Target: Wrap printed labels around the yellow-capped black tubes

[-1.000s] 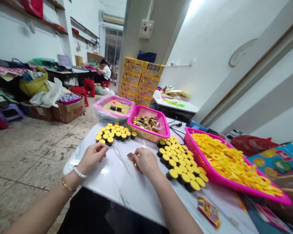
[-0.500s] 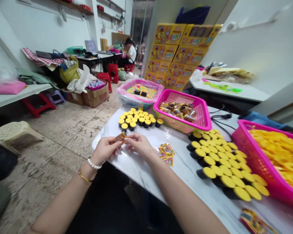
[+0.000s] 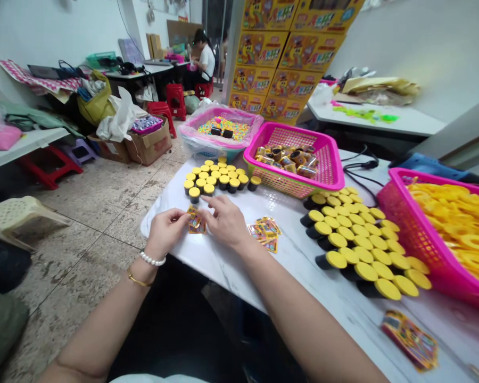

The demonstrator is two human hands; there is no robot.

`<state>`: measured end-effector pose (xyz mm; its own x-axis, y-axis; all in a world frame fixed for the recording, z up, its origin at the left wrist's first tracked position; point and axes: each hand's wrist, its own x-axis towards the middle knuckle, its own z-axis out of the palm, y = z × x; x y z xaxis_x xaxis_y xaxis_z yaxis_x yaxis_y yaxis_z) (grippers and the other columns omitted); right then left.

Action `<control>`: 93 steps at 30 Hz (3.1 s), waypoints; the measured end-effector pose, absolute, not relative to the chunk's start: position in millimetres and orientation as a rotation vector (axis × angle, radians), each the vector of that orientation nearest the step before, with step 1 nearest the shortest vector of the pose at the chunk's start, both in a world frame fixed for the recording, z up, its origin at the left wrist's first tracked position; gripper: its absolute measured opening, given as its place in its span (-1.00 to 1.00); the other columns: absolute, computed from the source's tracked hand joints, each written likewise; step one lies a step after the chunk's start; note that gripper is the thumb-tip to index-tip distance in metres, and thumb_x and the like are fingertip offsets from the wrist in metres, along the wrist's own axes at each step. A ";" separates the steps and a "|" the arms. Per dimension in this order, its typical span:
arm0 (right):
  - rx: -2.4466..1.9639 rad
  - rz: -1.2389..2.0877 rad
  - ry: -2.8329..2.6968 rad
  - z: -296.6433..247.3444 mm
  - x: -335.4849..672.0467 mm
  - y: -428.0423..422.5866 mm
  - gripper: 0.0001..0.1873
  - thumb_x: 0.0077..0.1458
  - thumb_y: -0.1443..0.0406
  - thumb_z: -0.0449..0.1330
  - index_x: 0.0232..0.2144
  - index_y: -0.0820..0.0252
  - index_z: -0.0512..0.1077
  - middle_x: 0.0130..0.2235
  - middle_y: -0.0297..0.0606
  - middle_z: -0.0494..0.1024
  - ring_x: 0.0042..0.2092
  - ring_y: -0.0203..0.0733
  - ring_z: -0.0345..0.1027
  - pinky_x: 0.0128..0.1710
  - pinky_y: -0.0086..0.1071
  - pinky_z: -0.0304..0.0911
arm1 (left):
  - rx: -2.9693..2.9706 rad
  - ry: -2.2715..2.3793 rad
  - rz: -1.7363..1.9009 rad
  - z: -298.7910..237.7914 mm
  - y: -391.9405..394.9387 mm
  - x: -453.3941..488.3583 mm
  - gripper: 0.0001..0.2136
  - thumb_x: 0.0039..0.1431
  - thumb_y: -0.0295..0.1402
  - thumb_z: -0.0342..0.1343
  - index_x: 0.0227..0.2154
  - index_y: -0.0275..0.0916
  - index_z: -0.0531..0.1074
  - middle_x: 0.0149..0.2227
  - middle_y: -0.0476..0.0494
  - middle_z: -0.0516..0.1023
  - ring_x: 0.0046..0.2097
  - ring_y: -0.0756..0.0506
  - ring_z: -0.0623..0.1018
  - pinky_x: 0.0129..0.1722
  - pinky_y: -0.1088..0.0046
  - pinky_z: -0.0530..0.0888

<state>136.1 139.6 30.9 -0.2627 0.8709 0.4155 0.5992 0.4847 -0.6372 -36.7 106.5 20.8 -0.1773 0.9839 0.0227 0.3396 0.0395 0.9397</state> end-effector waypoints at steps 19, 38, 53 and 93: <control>-1.252 0.645 -1.793 23.2 111.7 123.6 -0.55 0.24 0.07 0.03 -0.62 0.13 0.18 -0.60 -0.41 0.21 -0.51 -0.31 0.09 -0.48 -0.40 -0.01 | 1.014 1.407 1.514 30.7 91.7 -32.1 -0.76 0.14 -0.16 0.22 -0.41 -0.26 0.48 -0.65 0.08 0.36 -0.65 0.08 0.27 -0.64 0.56 0.17; -1.076 0.323 -1.994 23.0 111.8 121.2 -0.59 0.31 0.19 0.02 -0.60 0.12 0.22 -0.59 -0.40 0.28 -0.52 -0.31 0.15 -0.48 -0.40 0.06 | 0.953 1.361 1.455 32.0 90.4 -33.5 -0.84 -0.04 -0.29 0.33 -0.44 -0.30 0.60 -0.56 -0.05 0.54 -0.58 0.06 0.41 -0.56 0.54 0.34; -1.568 0.112 -1.726 19.3 116.3 183.6 -0.85 -0.03 0.22 0.21 -0.38 0.14 0.35 -0.39 -0.27 0.48 -0.40 -0.18 0.28 -0.34 -0.31 0.19 | 0.343 0.874 1.139 41.8 101.1 -45.2 -0.95 0.00 -0.55 0.30 -0.46 -0.43 0.53 -0.59 -0.01 0.47 -0.70 0.23 0.21 -0.78 0.76 -0.02; -0.824 1.306 -1.596 60.4 120.8 140.0 -0.60 -0.10 0.10 0.45 -0.18 0.08 0.58 -0.15 -0.22 0.64 -0.13 -0.11 0.52 -0.09 -0.17 0.47 | 0.541 0.842 1.377 32.4 100.2 -44.9 -0.54 -0.15 -0.21 0.45 -0.19 -0.30 0.48 -0.31 -0.10 0.54 -0.38 0.00 0.53 -0.64 0.63 0.28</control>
